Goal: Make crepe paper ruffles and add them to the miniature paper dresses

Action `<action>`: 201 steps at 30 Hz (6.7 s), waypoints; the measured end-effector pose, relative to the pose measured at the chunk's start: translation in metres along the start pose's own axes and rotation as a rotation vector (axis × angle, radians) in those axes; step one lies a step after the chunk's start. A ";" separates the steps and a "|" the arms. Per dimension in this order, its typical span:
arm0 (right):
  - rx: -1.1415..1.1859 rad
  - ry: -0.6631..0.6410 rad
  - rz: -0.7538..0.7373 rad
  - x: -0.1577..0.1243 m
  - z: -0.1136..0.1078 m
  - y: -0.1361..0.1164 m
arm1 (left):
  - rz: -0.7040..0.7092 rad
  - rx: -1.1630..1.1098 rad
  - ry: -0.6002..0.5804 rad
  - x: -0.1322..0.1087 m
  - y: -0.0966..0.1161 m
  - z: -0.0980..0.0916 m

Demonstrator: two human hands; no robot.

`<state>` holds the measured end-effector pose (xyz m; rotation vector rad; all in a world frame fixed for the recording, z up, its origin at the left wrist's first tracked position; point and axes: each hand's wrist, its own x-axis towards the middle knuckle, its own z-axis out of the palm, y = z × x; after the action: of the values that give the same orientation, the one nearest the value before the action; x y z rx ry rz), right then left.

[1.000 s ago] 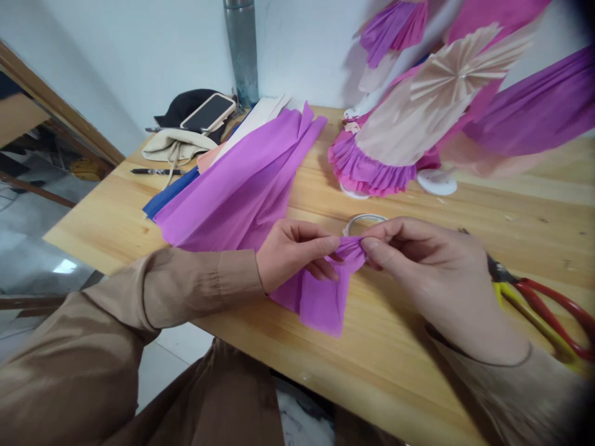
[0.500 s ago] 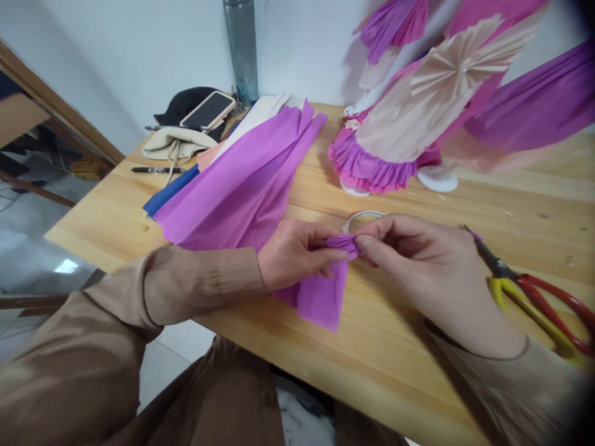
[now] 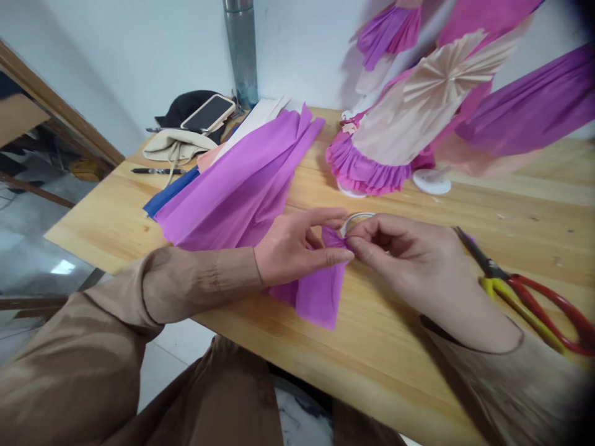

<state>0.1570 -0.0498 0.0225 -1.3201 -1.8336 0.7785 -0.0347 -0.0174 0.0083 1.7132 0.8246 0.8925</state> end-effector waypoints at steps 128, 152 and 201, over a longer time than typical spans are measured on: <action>-0.488 0.447 0.090 0.068 -0.002 0.042 | -0.428 -0.144 0.256 0.100 0.007 0.020; -0.602 0.434 0.127 0.074 0.002 0.048 | -0.462 -0.102 0.284 0.113 -0.002 0.020; 0.274 0.230 0.160 0.076 -0.016 0.055 | -0.617 -0.831 0.270 0.107 -0.008 0.016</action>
<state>0.1832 0.0394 0.0033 -1.3265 -1.4005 0.8873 0.0314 0.0680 0.0167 0.5730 0.9084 0.8593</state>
